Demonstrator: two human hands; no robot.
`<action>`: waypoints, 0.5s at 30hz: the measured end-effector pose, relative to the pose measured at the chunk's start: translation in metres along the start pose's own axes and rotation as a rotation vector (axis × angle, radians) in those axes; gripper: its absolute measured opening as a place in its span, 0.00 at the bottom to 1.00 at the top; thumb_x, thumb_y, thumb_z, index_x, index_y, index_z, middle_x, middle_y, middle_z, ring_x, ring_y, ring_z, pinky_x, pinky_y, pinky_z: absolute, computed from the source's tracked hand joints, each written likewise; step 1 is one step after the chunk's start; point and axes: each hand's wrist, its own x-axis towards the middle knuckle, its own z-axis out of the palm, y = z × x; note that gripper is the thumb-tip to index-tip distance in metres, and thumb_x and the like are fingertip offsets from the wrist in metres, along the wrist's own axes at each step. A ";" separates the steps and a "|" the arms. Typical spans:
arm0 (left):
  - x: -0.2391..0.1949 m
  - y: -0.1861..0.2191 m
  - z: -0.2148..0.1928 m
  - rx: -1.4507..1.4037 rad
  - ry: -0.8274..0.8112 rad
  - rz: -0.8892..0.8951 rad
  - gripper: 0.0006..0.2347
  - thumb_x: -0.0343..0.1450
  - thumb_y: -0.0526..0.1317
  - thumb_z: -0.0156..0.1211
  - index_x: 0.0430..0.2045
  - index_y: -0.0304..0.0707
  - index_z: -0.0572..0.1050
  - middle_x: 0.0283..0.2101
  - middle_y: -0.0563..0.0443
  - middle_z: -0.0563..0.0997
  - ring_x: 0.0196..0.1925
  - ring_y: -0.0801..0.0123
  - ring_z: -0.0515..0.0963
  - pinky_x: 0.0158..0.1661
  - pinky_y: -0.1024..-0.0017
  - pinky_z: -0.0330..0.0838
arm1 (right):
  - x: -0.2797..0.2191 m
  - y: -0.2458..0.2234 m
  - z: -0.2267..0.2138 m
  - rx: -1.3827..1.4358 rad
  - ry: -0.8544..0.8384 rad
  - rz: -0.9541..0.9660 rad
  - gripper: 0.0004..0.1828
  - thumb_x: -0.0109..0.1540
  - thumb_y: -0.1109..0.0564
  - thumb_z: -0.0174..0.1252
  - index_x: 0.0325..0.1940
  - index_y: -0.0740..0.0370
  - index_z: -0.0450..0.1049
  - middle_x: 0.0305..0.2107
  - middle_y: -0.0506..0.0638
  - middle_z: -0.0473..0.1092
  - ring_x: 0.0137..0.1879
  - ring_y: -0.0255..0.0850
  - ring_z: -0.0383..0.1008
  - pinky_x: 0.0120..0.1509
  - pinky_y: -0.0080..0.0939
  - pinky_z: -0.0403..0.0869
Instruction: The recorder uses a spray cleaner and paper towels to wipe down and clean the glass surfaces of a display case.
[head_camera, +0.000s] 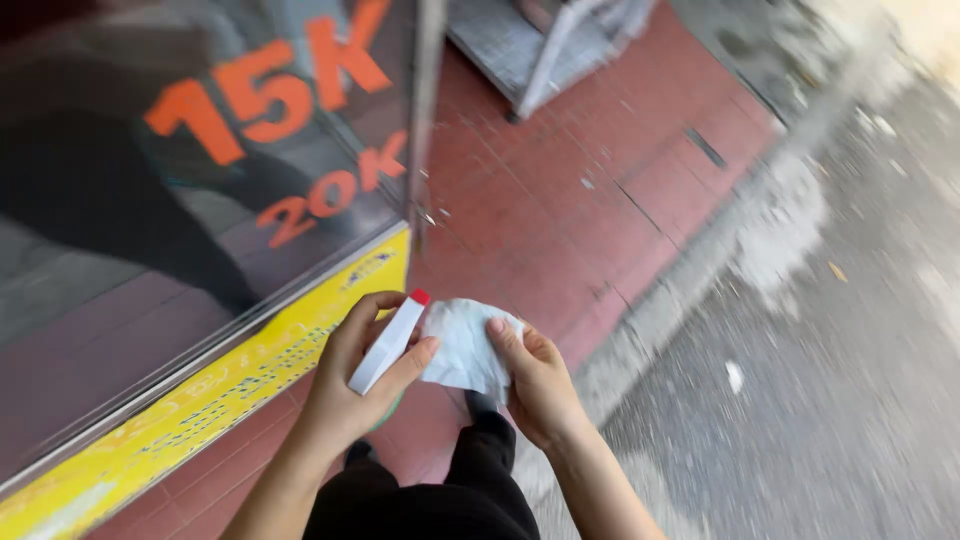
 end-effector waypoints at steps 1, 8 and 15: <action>0.002 -0.006 0.003 -0.026 0.066 -0.003 0.16 0.68 0.33 0.68 0.47 0.32 0.72 0.35 0.53 0.82 0.35 0.79 0.80 0.35 0.78 0.76 | 0.012 -0.010 0.000 -0.024 -0.035 0.086 0.19 0.68 0.51 0.53 0.56 0.68 0.73 0.43 0.52 0.78 0.47 0.36 0.79 0.53 0.40 0.76; -0.010 -0.060 -0.001 0.222 0.709 0.073 0.09 0.71 0.35 0.63 0.43 0.31 0.77 0.35 0.51 0.86 0.39 0.72 0.85 0.40 0.75 0.78 | 0.106 -0.056 -0.041 -0.141 -0.262 0.315 0.21 0.65 0.56 0.56 0.60 0.70 0.70 0.48 0.54 0.76 0.53 0.41 0.79 0.60 0.44 0.76; -0.051 -0.075 0.038 0.550 1.230 0.064 0.07 0.72 0.37 0.63 0.37 0.31 0.80 0.34 0.41 0.82 0.36 0.65 0.81 0.38 0.69 0.74 | 0.171 -0.043 -0.070 -0.227 -0.276 0.471 0.22 0.65 0.57 0.52 0.62 0.68 0.69 0.52 0.54 0.75 0.57 0.42 0.76 0.63 0.43 0.73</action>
